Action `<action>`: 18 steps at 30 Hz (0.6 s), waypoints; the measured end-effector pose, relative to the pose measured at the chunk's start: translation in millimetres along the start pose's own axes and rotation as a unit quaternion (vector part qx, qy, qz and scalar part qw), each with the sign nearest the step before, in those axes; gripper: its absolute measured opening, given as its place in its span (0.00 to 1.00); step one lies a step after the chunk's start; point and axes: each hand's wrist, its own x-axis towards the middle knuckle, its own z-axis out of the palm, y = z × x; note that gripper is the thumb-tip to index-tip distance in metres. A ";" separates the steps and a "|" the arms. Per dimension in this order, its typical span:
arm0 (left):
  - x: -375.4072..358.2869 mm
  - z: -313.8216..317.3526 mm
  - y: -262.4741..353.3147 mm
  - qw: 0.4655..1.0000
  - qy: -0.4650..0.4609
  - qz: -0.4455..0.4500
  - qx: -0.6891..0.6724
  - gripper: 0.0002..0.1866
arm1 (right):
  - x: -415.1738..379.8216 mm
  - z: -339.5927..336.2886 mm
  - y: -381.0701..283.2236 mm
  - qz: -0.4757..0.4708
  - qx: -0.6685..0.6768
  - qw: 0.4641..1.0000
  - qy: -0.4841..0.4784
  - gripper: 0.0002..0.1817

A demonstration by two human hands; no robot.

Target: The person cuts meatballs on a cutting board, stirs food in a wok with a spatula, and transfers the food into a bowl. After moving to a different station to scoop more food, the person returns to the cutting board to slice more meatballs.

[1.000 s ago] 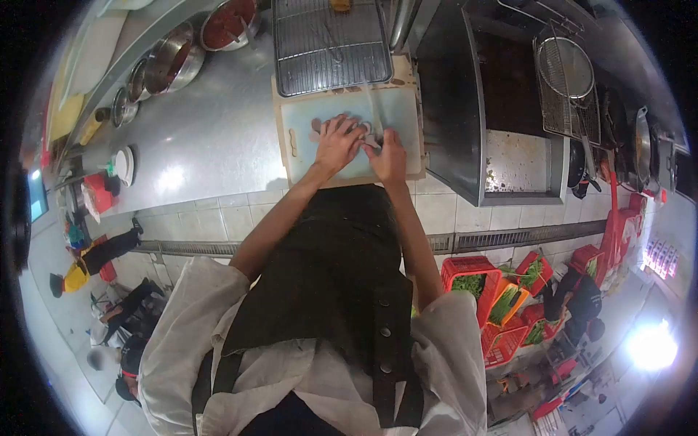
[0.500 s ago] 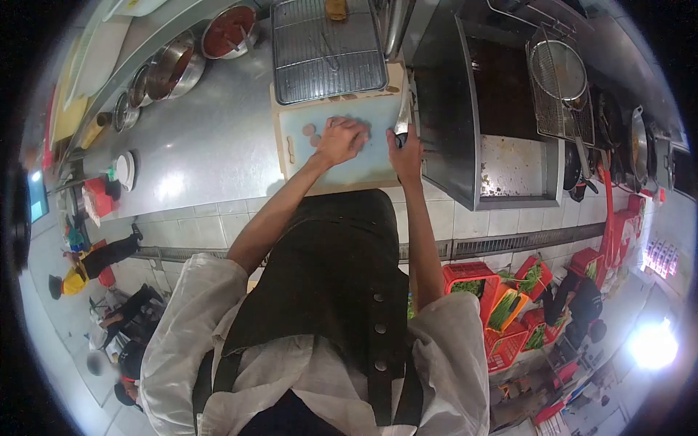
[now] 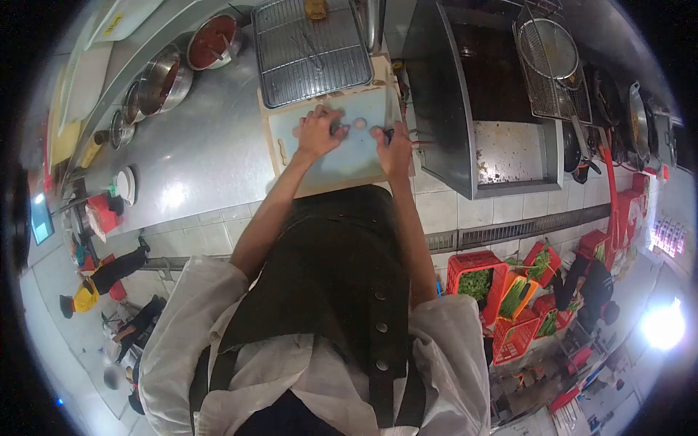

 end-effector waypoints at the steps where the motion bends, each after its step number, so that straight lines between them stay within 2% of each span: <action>1: -3.2 -0.7 -4.7 0.999 -0.042 -0.009 0.007 0.13 | -3.4 0.5 -3.6 -0.002 -0.012 1.000 -0.021 0.21; 4: 9.7 6.6 -13.8 0.989 -0.136 -0.005 -0.051 0.13 | -9.5 4.1 -14.7 -0.001 -0.016 0.999 -0.042 0.20; 7: 17.7 15.6 -15.8 0.991 -0.129 0.036 0.008 0.12 | -17.1 5.8 -22.7 0.007 0.011 1.000 -0.025 0.18; 10: 30.6 15.8 -14.7 0.994 -0.090 -0.021 -0.056 0.13 | -25.2 -4.1 -27.7 0.043 0.002 0.998 -0.050 0.15; 13: 35.6 19.7 -9.9 0.985 -0.061 0.081 -0.143 0.17 | -48.0 -13.5 -24.6 0.051 -0.041 0.996 -0.060 0.14; 16: 26.9 20.1 2.4 0.973 -0.102 0.105 -0.179 0.21 | -58.1 -10.5 -23.9 0.032 -0.122 0.989 -0.073 0.15; 18: 15.8 16.7 9.0 0.975 -0.094 0.117 -0.165 0.25 | -64.5 -2.6 -20.8 0.005 -0.157 0.985 -0.071 0.15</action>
